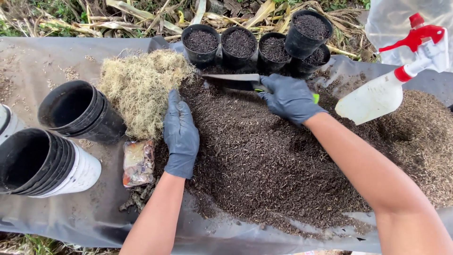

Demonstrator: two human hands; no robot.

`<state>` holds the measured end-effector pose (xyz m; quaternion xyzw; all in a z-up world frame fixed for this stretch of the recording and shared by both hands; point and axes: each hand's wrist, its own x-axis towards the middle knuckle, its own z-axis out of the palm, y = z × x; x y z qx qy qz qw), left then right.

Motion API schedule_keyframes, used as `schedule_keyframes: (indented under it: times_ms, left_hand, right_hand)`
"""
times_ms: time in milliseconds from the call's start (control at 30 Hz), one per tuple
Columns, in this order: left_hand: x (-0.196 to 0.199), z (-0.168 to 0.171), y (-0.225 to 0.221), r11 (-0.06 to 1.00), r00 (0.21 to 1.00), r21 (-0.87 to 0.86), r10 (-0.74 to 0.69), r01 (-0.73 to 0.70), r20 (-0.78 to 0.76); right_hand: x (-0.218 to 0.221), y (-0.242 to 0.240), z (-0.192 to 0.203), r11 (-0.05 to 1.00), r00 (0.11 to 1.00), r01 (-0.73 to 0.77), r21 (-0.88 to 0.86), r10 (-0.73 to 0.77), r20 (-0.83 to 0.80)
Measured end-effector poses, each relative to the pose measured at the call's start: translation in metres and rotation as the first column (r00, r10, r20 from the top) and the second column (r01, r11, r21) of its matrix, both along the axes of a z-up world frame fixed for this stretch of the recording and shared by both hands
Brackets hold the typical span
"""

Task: Mixing soil on a workbench and filling small plastic pots using a hand trowel.

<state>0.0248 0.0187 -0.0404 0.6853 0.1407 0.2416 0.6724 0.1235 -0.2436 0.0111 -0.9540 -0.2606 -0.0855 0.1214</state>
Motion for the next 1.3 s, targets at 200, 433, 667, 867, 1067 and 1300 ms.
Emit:
schedule_keyframes:
  times_ms: [200,433,667,867,1067,1300]
  left_hand:
    - [-0.001,-0.016,0.004,0.998,0.968,0.01,0.06,-0.059,-0.246]
    - [-0.02,0.015,-0.02,0.978,0.978,0.069,-0.202,0.198,0.054]
    - [-0.013,0.017,-0.003,0.888,0.871,0.172,-0.454,0.426,0.188]
    - [-0.025,0.028,-0.01,0.593,0.866,0.659,-0.463,0.462,-0.191]
    - [-0.025,0.028,-0.007,0.524,0.843,0.695,-0.487,0.492,-0.23]
    - [-0.027,0.03,-0.008,0.598,0.834,0.677,-0.551,0.428,-0.04]
  right_hand:
    - [-0.024,0.023,0.021,0.991,0.922,0.129,0.029,-0.109,-0.372]
    - [-0.075,-0.021,0.086,0.983,0.965,0.073,-0.167,-0.112,-0.237]
    - [-0.149,-0.102,0.063,0.97,0.95,0.238,-0.057,-0.221,0.219]
    - [-0.198,-0.094,0.025,0.983,0.984,0.173,0.058,-0.175,0.027]
    - [-0.19,-0.106,0.0,0.956,0.88,0.289,-0.045,-0.247,0.406]
    - [-0.266,-0.118,-0.026,0.966,0.9,0.252,0.064,-0.258,0.352]
